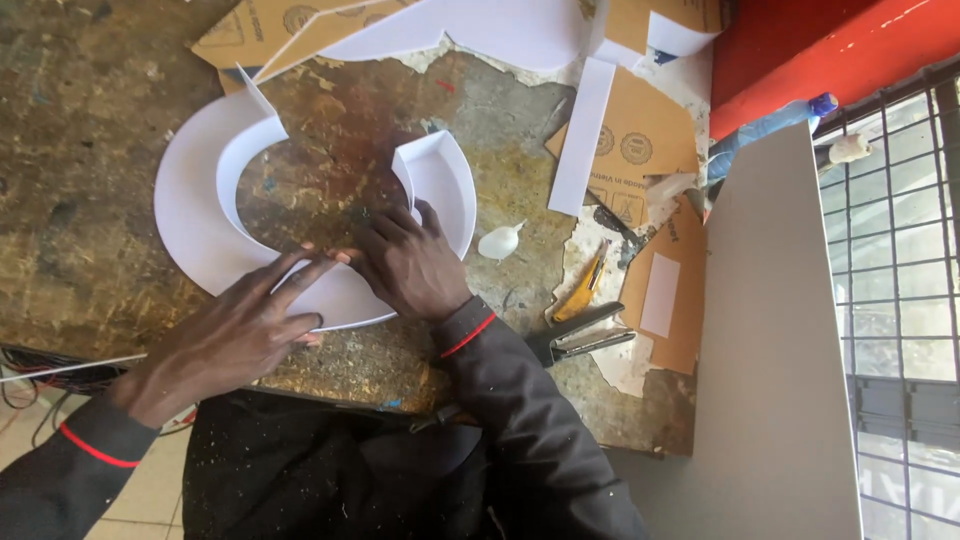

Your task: Assembling a 3D sign letter by using a heat gun to bend a plastic border strip and gluing it to the letter's edge.

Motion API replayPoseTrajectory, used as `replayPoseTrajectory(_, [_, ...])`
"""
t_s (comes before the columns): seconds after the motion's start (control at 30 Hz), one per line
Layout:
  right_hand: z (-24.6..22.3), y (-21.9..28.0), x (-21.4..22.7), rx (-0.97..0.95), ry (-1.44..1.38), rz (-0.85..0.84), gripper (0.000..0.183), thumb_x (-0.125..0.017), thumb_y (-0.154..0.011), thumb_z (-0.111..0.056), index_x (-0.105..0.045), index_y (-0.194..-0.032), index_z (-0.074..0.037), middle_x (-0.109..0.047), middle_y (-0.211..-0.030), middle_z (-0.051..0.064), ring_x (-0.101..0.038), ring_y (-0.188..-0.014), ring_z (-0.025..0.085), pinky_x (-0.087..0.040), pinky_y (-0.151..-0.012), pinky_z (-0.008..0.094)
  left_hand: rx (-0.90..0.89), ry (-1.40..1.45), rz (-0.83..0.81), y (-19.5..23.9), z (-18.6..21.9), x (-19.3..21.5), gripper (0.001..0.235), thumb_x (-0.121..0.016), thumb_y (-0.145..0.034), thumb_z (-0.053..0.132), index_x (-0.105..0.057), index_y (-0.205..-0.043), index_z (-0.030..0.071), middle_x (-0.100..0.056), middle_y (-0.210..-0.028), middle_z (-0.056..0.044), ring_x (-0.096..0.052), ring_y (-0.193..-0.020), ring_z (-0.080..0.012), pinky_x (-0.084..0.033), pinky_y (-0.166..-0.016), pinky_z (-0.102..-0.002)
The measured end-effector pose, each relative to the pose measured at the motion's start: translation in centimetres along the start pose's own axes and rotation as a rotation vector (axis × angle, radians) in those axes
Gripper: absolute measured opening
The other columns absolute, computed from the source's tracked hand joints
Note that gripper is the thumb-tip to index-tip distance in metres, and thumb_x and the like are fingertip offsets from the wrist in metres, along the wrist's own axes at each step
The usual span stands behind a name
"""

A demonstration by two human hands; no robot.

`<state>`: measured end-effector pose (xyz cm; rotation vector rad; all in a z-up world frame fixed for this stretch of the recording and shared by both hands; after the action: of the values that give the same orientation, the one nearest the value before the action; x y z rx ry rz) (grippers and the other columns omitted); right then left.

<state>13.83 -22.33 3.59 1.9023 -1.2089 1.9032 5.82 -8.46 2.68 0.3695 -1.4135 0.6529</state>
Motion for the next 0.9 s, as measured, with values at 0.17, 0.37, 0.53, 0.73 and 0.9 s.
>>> replayPoseTrajectory(0.17, [-0.6,-0.2,0.7,0.007,-0.013,0.016,0.04,-0.054,-0.118,-0.041,-0.068,-0.096,-0.011,-0.069,-0.101,0.009,-0.067,-0.103,0.036,-0.046,-0.1,0.056,0.002,0.013,-0.008,0.4,-0.1,-0.2,0.01,-0.082,-0.089,0.018,-0.075,-0.096,0.018,-0.028,-0.186,-0.019,-0.04,-0.165,-0.0487,-0.054,-0.124,-0.063])
replayPoseTrajectory(0.37, [-0.3,0.0,-0.2,0.005,0.029,-0.009,0.034,-0.059,-0.116,-0.04,-0.072,-0.104,-0.011,-0.074,-0.104,0.009,-0.07,-0.105,0.037,-0.047,-0.102,0.058,0.006,-0.099,0.014,0.2,0.2,0.7,0.018,-0.074,-0.099,0.035,-0.076,-0.095,0.018,-0.029,-0.186,-0.018,-0.046,-0.163,-0.045,-0.06,-0.12,-0.058])
replayPoseTrajectory(0.53, [-0.4,-0.1,0.0,0.002,0.038,-0.003,0.038,-0.056,-0.118,-0.044,-0.072,-0.102,-0.013,-0.073,-0.1,0.005,-0.07,-0.099,0.033,-0.047,-0.103,0.056,0.005,-0.142,0.024,0.5,0.3,0.5,0.014,-0.072,-0.102,0.032,-0.075,-0.102,0.018,-0.037,-0.182,-0.019,-0.046,-0.164,-0.0448,-0.062,-0.114,-0.055])
replayPoseTrajectory(0.73, [0.0,0.1,-0.4,0.014,0.038,-0.021,0.03,-0.06,-0.116,-0.038,-0.072,-0.107,-0.012,-0.073,-0.105,0.007,-0.069,-0.1,0.034,-0.046,-0.104,0.056,0.0,-0.088,0.01,0.4,-0.1,0.2,0.009,-0.077,-0.096,0.026,-0.076,-0.102,0.018,-0.032,-0.184,-0.019,-0.042,-0.166,-0.0449,-0.058,-0.121,-0.058])
replayPoseTrajectory(0.9, [-0.2,-0.1,-0.3,0.013,0.029,-0.012,0.032,-0.058,-0.118,-0.04,-0.072,-0.103,-0.015,-0.071,-0.101,0.005,-0.068,-0.097,0.034,-0.046,-0.101,0.055,0.002,-0.11,0.009,0.5,-0.1,0.0,0.014,-0.076,-0.098,0.031,-0.076,-0.107,0.02,-0.034,-0.184,-0.018,-0.045,-0.164,-0.0443,-0.058,-0.12,-0.057])
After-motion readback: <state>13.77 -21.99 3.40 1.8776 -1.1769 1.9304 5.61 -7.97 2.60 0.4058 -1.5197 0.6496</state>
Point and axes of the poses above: each hand's wrist, its own y-axis away from the middle knuckle, its own x-axis out of the back of the hand, z = x × y, the point moved 9 cm from there along -y, towards the middle knuckle
